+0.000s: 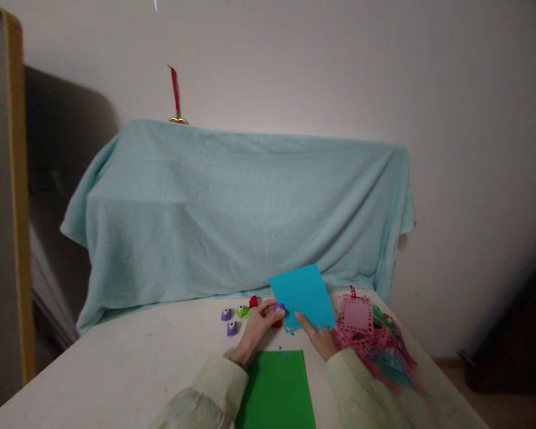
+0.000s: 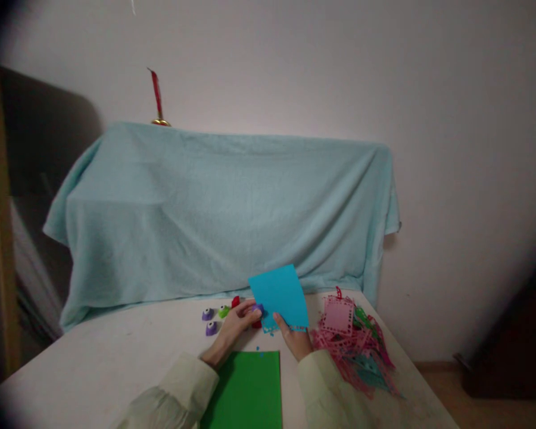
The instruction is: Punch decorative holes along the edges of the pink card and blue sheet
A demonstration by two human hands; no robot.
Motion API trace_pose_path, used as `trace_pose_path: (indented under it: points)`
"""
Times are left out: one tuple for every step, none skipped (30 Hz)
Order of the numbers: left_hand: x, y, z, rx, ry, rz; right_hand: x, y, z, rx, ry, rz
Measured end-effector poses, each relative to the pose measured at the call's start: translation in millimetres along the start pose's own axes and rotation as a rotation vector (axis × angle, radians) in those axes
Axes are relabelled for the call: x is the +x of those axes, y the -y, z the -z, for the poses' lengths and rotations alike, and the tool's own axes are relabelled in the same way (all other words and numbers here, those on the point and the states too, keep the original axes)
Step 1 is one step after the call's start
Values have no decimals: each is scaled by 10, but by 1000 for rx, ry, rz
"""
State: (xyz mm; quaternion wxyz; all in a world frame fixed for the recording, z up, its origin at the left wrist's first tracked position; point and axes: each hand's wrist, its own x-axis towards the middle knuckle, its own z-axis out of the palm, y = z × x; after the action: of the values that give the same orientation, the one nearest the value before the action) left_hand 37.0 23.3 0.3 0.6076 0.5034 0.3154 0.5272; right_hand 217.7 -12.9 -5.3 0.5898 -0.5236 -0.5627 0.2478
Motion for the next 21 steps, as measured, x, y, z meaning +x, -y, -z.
trace_pose_path:
  points:
    - [10, 18, 7, -19, 0, 3, -1, 1, 0, 8, 12, 3]
    - [19, 33, 13, -38, -6, 7, -3, 7, 2, 17, 24, 0]
    - [27, 44, 18, -53, -19, 13, -6, 17, 4, 28, 36, -11]
    - [32, 50, 22, -64, -38, 18, -9, 28, 6, 38, 51, -31]
    - [35, 49, 24, -72, -57, 24, -13, 39, 8, 50, 66, -60]
    - [36, 44, 25, -78, -70, 37, -16, 48, 10, 64, 85, -92]
    - [34, 34, 25, -86, -75, 53, -19, 54, 11, 82, 101, -123]
    - [30, 23, 23, -96, -72, 71, -21, 55, 10, 102, 119, -146]
    - [25, 13, 20, -107, -64, 88, -23, 53, 10, 123, 132, -160]
    - [19, 6, 16, -118, -54, 102, -25, 47, 9, 141, 138, -168]
    - [14, 1, 10, -129, -45, 112, -27, 39, 8, 150, 141, -173]
    - [9, 0, 4, -138, -36, 114, -28, 31, 8, 153, 138, -180]
    - [4, 2, -3, -146, -26, 112, -30, 23, 9, 151, 132, -191]
    - [0, 6, -10, -154, -18, 109, -32, 17, 10, 146, 130, -207]
    - [-3, 10, -17, -163, -12, 107, -33, 13, 11, 142, 129, -222]
    - [-4, 14, -22, -170, -8, 106, -34, 12, 12, 141, 132, -234]
    - [-5, 18, -26, -174, -6, 107, -34, 12, 13, 144, 136, -240]
    - [-4, 21, -29, -175, -9, 109, -34, 14, 12, 150, 140, -239]
    - [-3, 23, -30, -175, -14, 111, -34, 16, 12, 155, 140, -232]
    - [-1, 25, -30, -172, -18, 111, -34, 18, 12, 159, 134, -222]
    - [0, 27, -28, -166, -18, 111, -34, 20, 13, 159, 129, -214]
